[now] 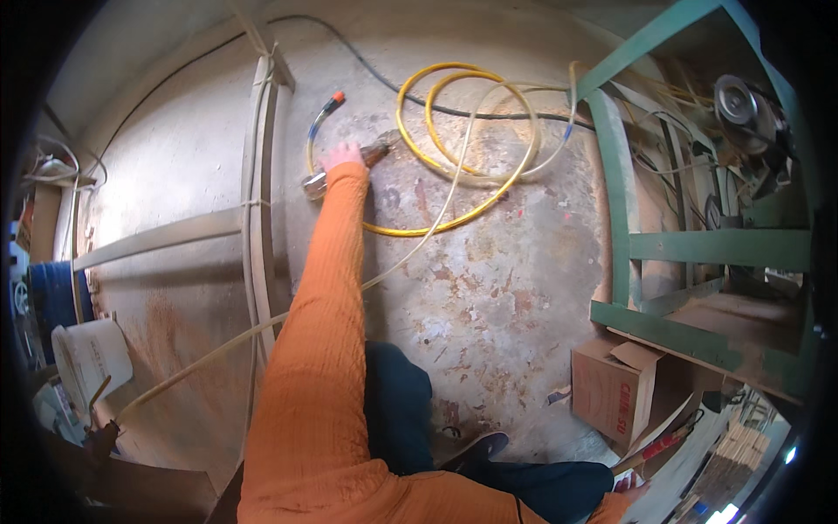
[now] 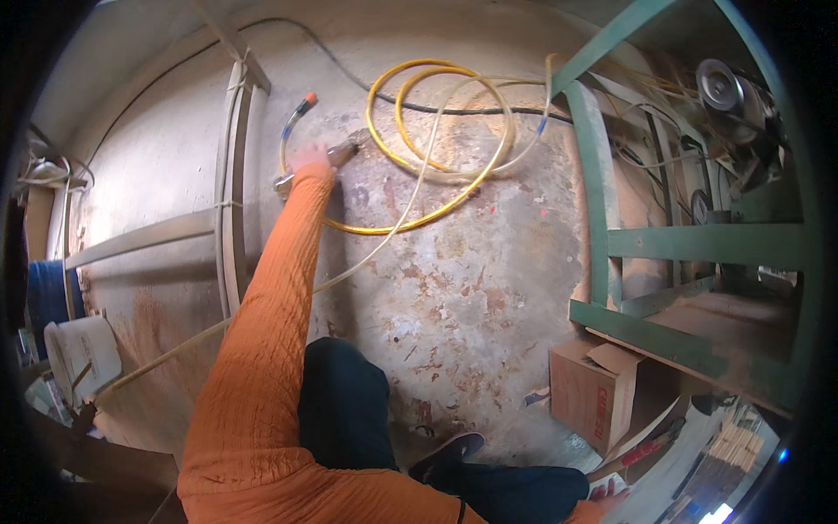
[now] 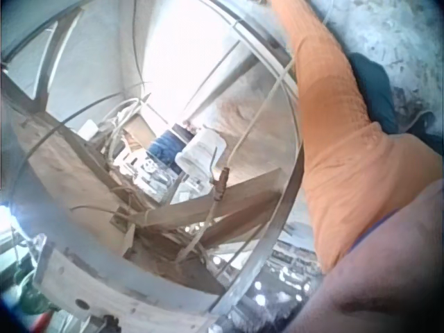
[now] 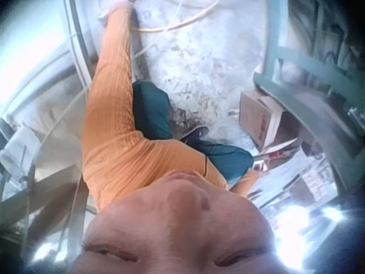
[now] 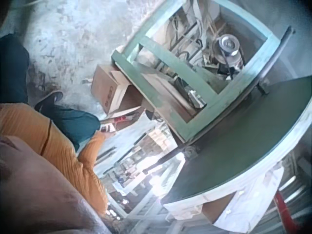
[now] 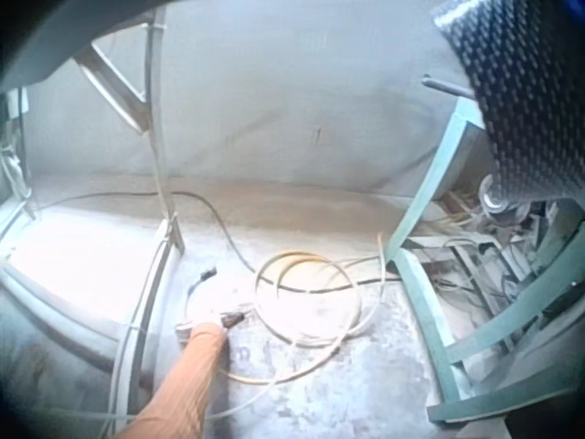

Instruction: The person sweeps sawdust and debris on the workshop floor using a broom and dustpan, then collects the swept material into a dustpan. The person also briefly handles small wooden blocks near a woodworking machine.

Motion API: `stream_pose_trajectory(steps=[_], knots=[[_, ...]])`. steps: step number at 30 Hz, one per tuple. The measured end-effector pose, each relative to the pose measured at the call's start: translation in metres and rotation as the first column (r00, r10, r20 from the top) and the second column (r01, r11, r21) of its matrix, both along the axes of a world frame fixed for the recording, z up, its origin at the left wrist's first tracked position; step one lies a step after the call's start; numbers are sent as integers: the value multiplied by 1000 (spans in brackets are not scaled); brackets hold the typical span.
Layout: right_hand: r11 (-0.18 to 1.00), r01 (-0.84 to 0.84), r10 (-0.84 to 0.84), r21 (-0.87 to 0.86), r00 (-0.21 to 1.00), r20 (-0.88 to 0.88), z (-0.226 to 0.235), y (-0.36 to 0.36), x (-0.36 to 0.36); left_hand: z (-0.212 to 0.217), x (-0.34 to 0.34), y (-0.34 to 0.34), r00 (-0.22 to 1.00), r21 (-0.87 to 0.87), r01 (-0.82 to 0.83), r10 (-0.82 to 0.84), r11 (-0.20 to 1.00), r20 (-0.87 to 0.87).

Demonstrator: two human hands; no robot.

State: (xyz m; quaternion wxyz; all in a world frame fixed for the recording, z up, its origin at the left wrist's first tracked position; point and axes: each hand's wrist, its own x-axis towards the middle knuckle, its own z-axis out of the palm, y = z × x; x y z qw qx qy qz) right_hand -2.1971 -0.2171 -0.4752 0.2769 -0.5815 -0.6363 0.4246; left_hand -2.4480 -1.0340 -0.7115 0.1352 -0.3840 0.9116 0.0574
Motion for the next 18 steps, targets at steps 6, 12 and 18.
stream_pose_trajectory(steps=[6, 12, 18], knots=[[997, -17, 17, -74, 1000, -9, -6, 16, 13, -14, 12, 13, 999, -109, 42, -40, 993, 17], [960, -265, 258, -91, 963, -80, -38, 24, -11, 19, 51, 6, 995, 39, -98, 99, 994, -6], [922, -372, 365, -108, 928, -79, -62, 18, -47, 46, 135, -20, 669, 225, -122, 248, 967, -701]])
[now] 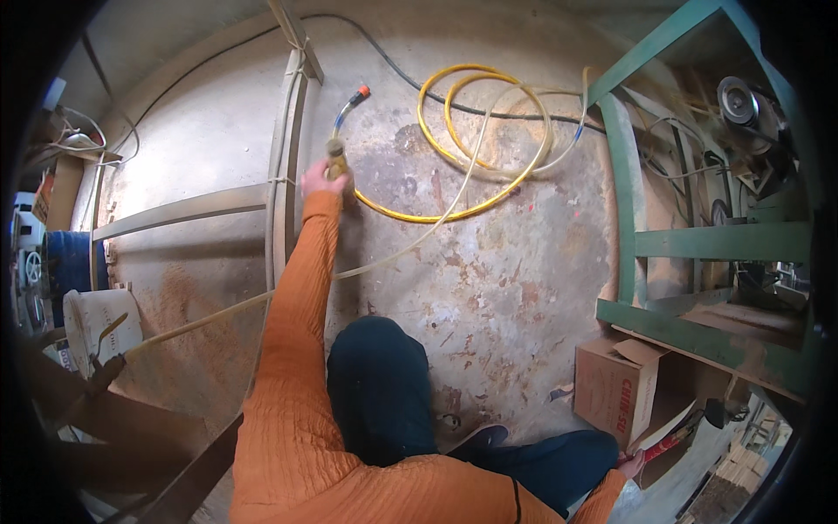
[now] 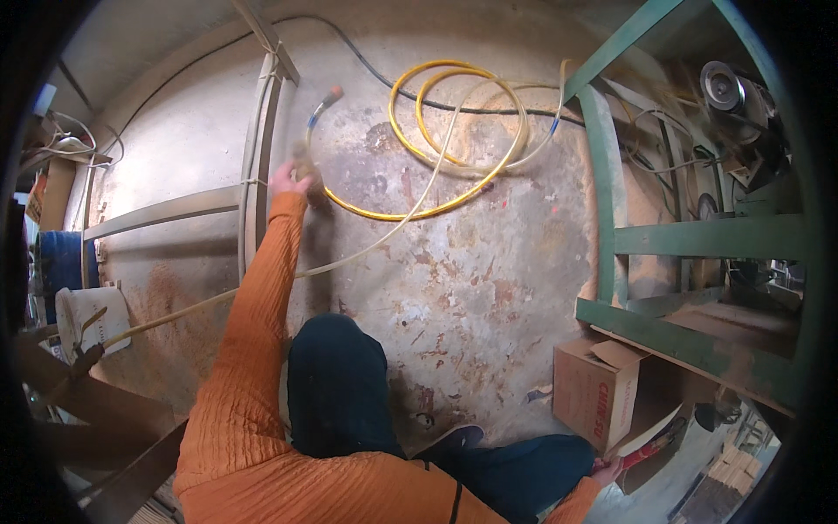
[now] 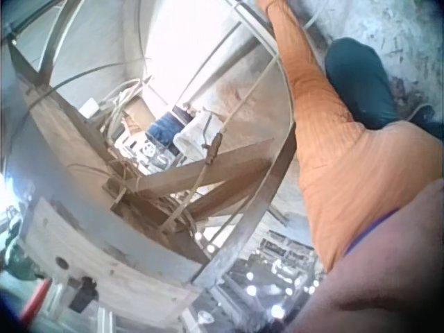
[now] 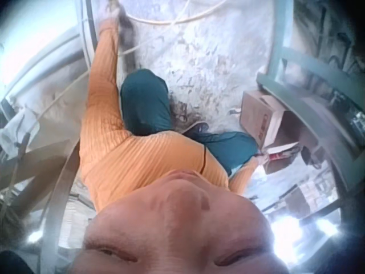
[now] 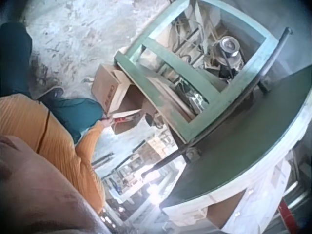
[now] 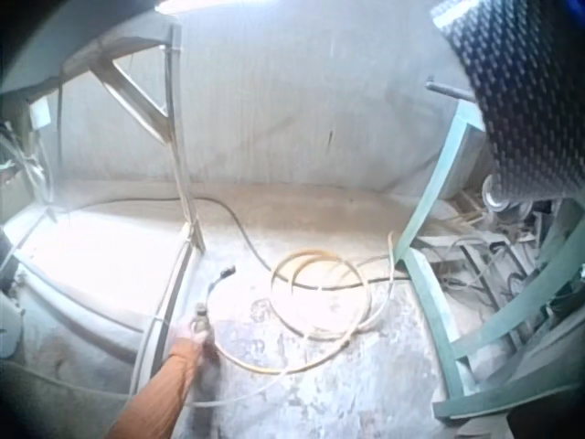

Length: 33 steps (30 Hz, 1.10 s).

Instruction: The person sweeps sawdust and debris on the workshop floor using a broom and dustpan, then collects the swept material into a dustpan. The person also briefly handles small wooden blocks near a woodworking machine.

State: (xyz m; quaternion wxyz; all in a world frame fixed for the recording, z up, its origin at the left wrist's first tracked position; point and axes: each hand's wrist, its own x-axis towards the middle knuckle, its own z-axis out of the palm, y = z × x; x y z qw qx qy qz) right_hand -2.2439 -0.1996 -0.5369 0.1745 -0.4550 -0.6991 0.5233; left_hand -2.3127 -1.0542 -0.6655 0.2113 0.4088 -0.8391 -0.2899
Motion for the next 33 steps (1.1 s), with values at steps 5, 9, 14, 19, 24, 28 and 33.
stream_pose_trajectory(steps=[5, 9, 14, 19, 24, 28, 33], knots=[[988, -1, 9, 152, 998, -58, -10, -25, -6, 22, 22, 24, 818, 403, -83, 293, 912, -495], [994, 18, -10, 110, 997, -73, 7, -42, -4, 62, 24, 58, 817, 460, 36, 239, 887, -525], [994, -97, 100, 50, 994, -52, 20, -33, 0, 148, 30, 83, 893, 181, 8, 74, 983, -445], [979, -141, 164, 144, 974, -159, 73, -52, 19, 241, 25, 154, 894, -51, 13, -34, 999, -447], [907, -385, 393, 169, 920, -14, 174, -80, 56, 342, 24, 251, 904, 187, 280, -193, 942, -381], [854, -521, 466, 4, 768, 439, 248, -94, 100, 432, 63, 310, 923, 124, 382, -384, 916, -9], [891, -353, 450, -284, 767, 457, 323, -79, 194, 486, 113, 404, 654, 62, 754, -756, 653, 11]])
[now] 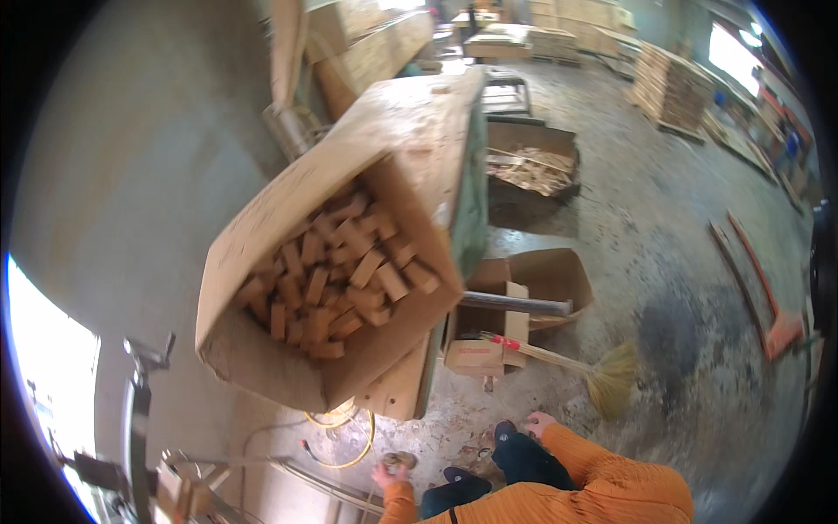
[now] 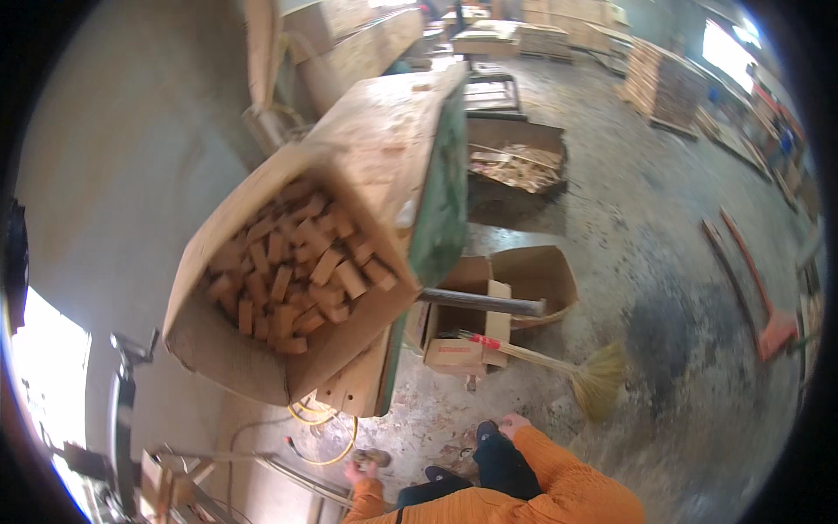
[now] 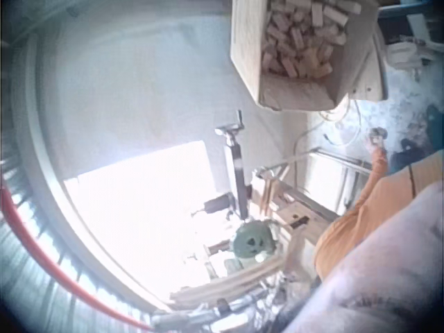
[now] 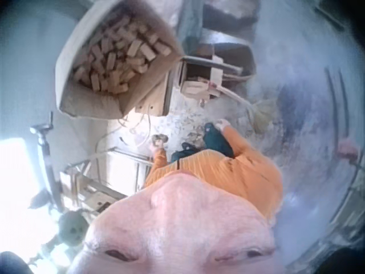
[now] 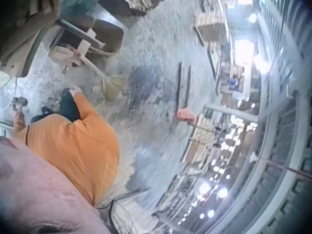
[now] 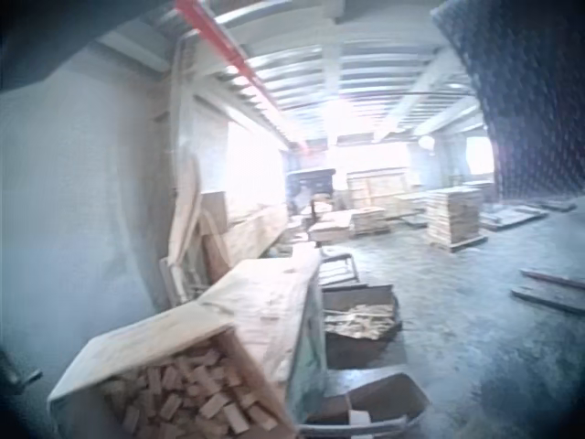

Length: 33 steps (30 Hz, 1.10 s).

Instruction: The person sweeps sawdust and debris on the workshop floor using a broom and dustpan, then collects the swept material into a dustpan. The person also briefly handles small wooden blocks near a woodworking machine.

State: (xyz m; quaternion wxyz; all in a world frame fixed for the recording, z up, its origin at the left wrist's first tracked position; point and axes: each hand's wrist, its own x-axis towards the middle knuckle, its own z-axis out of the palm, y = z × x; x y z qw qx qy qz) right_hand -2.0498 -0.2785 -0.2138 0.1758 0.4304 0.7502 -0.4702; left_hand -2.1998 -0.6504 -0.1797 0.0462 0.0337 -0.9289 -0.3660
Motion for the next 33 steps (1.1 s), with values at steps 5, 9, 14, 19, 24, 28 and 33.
stream_pose_trajectory(steps=[5, 9, 14, 19, 24, 28, 33], knots=[[979, 183, -184, 85, 983, 6, 36, 18, 128, 42, 50, 109, 911, 11, 405, -405, 914, 75], [939, 335, -335, 80, 942, -14, 50, 53, 226, 65, 76, 222, 695, 21, 718, -714, 696, -80], [815, 579, -569, -19, 807, 160, 72, 113, 353, 99, 117, 381, 625, 241, 756, -781, 609, 12], [502, 854, -864, 136, 491, 108, 98, 198, 465, 131, 153, 531, 722, 222, 665, -690, 713, 55], [327, 944, -945, 41, 326, 20, 117, 304, 493, 145, 152, 656, 792, 299, 578, -610, 759, 16], [283, 958, -931, 31, 283, -229, 96, 374, 507, 155, 155, 783, 810, 548, 508, -584, 664, -43], [316, 895, -935, -316, 350, 54, 96, 457, 448, 155, 115, 863, 904, 299, 428, -409, 853, -127]])
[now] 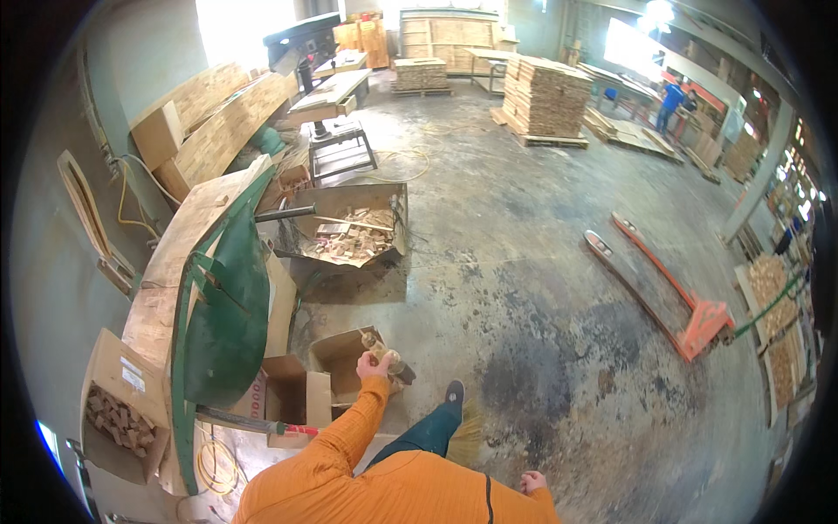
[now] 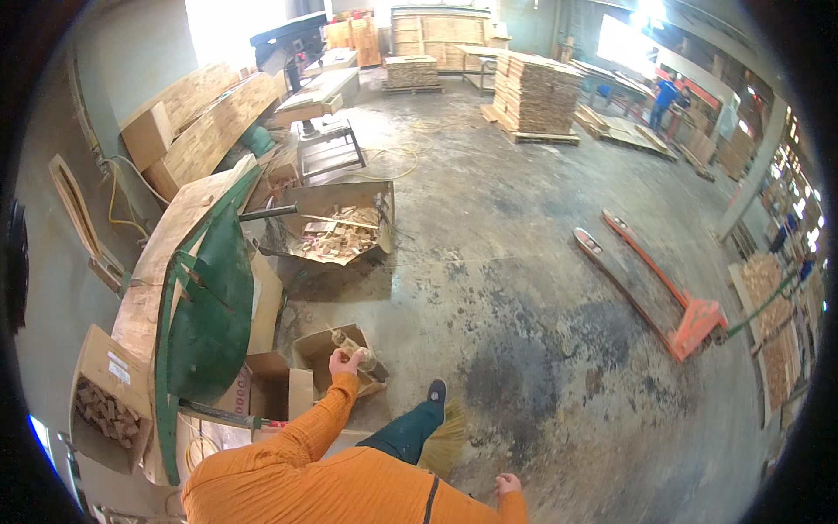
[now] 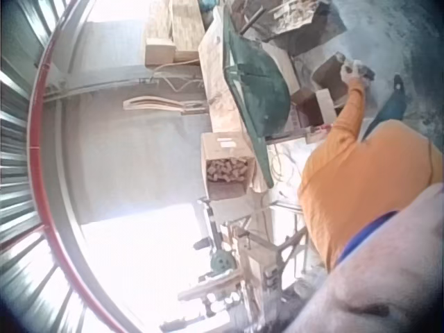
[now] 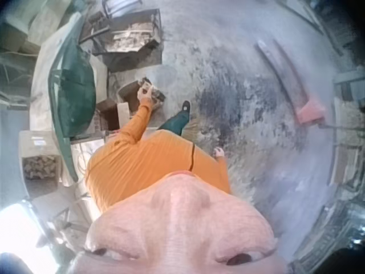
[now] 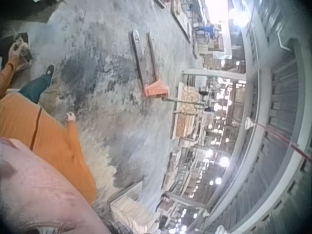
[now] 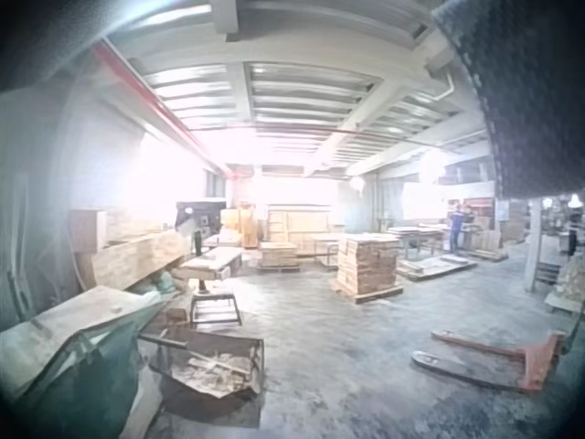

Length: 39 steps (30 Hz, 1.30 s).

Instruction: The person sweeps sawdust and debris on the workshop floor using a broom and dustpan, then collects the swept material into a dustpan. The person also briefly handles small wooden blocks near a woodworking machine.

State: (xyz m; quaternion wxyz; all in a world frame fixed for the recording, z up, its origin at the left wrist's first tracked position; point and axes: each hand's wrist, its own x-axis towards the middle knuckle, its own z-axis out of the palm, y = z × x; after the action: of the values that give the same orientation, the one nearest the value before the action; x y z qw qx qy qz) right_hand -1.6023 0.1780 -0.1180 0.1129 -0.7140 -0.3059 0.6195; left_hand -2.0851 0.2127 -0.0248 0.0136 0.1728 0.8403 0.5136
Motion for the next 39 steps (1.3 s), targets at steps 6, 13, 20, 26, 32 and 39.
stream_pose_trajectory(steps=[6, 13, 20, 26, 32, 39], knots=[[988, 57, -76, 147, 989, 130, -27, 156, 8, 6, -45, 174, 992, -155, 68, -50, 986, 115], [963, 99, -149, 252, 971, 186, 17, 376, -33, 12, -121, 412, 987, 35, 162, -162, 986, -16], [993, -3, -22, 122, 979, 203, -1, 537, -93, 32, -183, 647, 775, 553, 294, -533, 780, 339], [955, -281, 255, 89, 939, 229, -15, 753, -148, 40, -240, 795, 799, 537, 156, -426, 829, 424], [736, -502, 278, 455, 836, 473, 17, 1093, -225, 47, -305, 926, 744, 513, -126, -262, 849, 615], [754, -407, 376, 515, 911, 169, 27, 1293, -447, 31, -450, 1045, 777, 289, -205, -24, 935, 629]])
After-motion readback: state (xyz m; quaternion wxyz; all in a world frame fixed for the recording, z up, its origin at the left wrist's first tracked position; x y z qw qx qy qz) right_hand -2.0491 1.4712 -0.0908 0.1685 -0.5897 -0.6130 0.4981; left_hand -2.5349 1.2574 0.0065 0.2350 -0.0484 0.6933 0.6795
